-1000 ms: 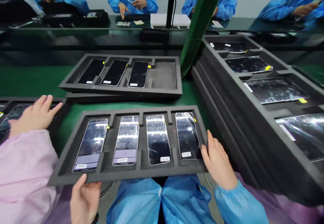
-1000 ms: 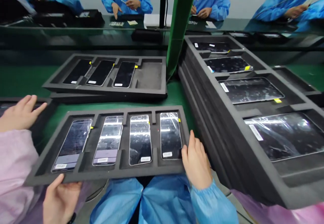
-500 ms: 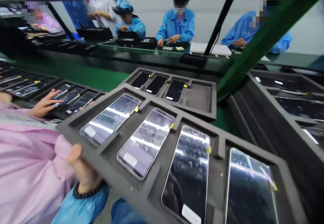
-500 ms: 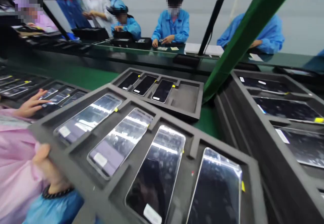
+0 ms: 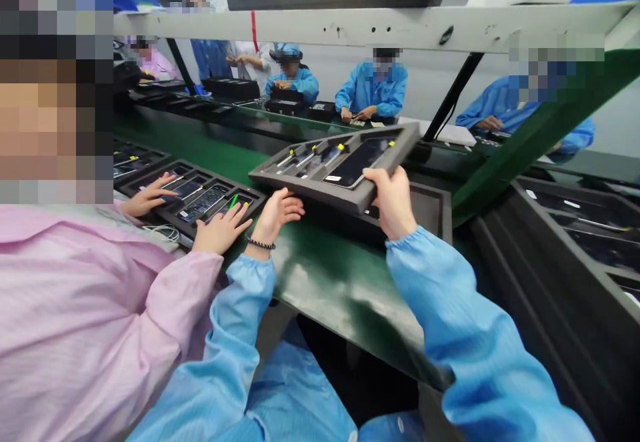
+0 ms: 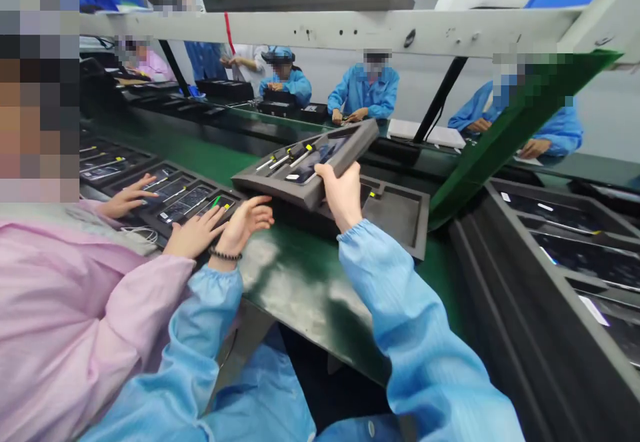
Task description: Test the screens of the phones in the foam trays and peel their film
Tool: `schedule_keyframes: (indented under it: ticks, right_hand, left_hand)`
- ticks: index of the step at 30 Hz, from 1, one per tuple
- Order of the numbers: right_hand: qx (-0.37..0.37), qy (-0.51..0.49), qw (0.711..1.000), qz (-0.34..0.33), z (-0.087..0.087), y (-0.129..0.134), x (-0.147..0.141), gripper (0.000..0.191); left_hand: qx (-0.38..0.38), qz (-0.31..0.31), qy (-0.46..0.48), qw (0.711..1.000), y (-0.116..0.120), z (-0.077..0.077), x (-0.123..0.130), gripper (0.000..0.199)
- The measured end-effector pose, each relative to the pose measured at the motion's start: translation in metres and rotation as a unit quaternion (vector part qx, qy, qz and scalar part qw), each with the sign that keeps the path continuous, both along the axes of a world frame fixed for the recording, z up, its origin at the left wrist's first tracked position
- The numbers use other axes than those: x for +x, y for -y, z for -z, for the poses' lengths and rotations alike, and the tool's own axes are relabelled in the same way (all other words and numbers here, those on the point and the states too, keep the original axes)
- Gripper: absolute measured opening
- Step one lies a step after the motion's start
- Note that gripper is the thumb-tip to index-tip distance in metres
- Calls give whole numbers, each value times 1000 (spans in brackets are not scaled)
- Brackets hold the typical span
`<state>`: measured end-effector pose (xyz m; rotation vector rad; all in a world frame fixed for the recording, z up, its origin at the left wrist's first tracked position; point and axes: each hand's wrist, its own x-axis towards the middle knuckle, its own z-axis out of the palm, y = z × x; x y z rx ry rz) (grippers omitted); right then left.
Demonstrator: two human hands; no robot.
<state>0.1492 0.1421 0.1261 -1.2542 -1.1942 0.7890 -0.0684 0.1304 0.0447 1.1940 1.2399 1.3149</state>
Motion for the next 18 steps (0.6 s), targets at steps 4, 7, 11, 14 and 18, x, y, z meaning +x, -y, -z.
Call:
schedule_keyframes:
  ticks: [4, 7, 11, 14, 18]
  right_hand:
    - [-29, -1, 995, -101, -13, -43, -46, 43]
    - [-84, -4, 985, -149, -12, -80, -76, 42]
    - [-141, 26, 973, -179, 9, -140, -123, 34]
    - [-190, 55, 958, -209, 30, -174, -163, 32]
    - [-232, 82, 932, -266, 51, -192, -206, 35]
  left_hand:
    - [47, -62, -65, 995, 43, 64, -6, 37]
    - [86, -146, -134, 976, 71, 108, -7, 25]
    - [151, -235, -235, 931, 79, 139, -2, 24]
    - [205, -267, -308, 890, 73, 140, 2, 22]
    - [262, -319, -399, 819, 67, 120, -12, 35]
